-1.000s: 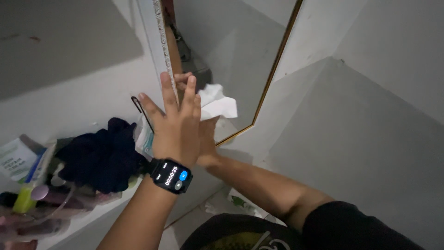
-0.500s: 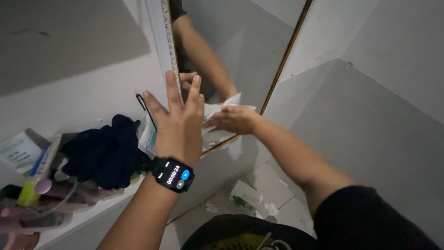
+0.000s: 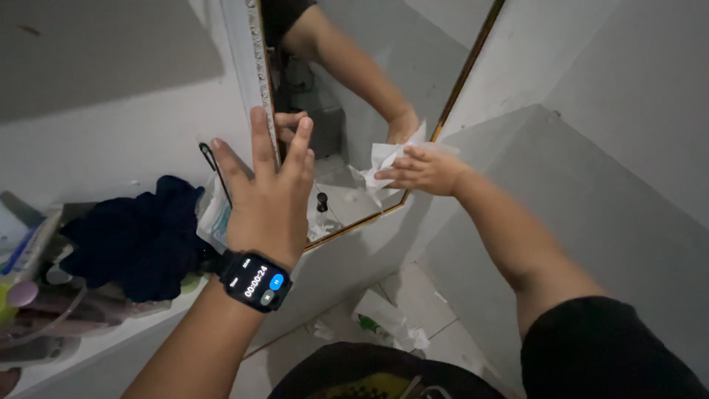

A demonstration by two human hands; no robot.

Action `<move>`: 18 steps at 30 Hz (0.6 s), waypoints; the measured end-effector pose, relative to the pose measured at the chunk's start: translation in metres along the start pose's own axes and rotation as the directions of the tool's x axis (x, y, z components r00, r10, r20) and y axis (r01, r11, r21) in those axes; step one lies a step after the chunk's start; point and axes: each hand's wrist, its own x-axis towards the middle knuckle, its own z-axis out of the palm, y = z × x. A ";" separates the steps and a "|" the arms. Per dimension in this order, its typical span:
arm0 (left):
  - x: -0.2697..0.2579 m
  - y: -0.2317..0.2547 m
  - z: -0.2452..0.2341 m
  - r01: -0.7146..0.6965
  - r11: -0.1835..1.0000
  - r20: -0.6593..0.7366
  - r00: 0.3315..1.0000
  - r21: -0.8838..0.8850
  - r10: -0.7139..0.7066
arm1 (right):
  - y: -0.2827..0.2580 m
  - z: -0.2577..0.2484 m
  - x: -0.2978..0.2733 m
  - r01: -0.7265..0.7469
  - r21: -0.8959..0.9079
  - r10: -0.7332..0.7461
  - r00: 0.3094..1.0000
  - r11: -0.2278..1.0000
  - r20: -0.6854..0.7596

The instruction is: Cleaning a mirror using tissue paper.

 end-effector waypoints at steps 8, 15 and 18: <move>0.000 -0.005 -0.002 -0.008 0.990 -0.008 1.000 0.139 0.009 | 0.048 -0.072 0.008 0.287 -0.070 -0.291 0.873 0.955 -0.391; -0.006 0.012 0.025 0.039 0.972 -0.070 0.997 0.231 -0.024 | 0.037 -0.077 0.012 0.258 -0.220 -0.319 0.891 0.941 -0.323; -0.015 0.035 0.051 -0.065 0.955 -0.024 0.997 0.289 0.075 | 0.030 -0.063 0.007 0.142 -0.290 -0.249 0.892 0.947 -0.376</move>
